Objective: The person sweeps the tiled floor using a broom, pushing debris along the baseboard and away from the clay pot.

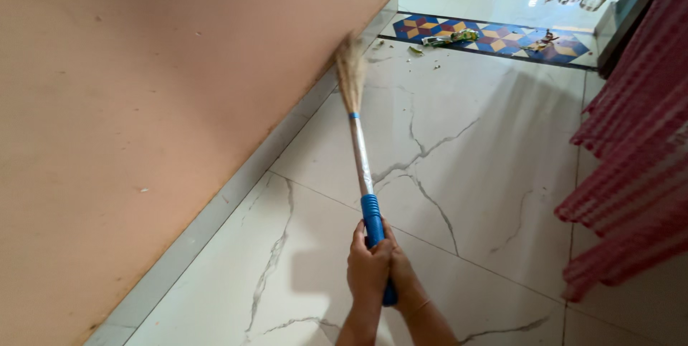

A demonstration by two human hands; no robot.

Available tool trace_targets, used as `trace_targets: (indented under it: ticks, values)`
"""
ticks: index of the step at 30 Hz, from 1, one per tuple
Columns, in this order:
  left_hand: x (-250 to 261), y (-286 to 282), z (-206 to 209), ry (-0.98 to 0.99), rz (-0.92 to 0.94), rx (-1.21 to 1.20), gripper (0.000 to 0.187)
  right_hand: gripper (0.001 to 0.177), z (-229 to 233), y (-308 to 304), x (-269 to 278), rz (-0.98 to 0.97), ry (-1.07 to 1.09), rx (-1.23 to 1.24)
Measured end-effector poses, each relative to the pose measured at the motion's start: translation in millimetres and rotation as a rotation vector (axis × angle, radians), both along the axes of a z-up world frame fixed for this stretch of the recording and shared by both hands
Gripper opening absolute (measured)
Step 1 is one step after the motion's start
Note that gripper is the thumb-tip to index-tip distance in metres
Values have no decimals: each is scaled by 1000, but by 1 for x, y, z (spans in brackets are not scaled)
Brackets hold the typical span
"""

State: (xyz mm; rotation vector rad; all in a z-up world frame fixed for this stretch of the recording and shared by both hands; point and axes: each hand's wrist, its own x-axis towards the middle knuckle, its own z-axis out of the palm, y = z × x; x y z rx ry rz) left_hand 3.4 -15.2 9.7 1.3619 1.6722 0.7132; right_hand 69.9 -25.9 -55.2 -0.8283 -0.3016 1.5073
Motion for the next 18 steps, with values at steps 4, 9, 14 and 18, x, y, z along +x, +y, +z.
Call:
trace_targets:
  ticks: [4,9,14,18]
  values:
    - [-2,-7,4,21,52,128,78,58,11,-8,-4,83,102,19]
    - [-12,-7,18,2,-49,-16,77,56,21,-9,-18,-58,38,105]
    - [-7,-16,14,-60,14,238,73,63,29,-9,0,60,-74,-11]
    - [-22,-12,21,-66,93,95,71,64,20,-3,-21,27,-46,59]
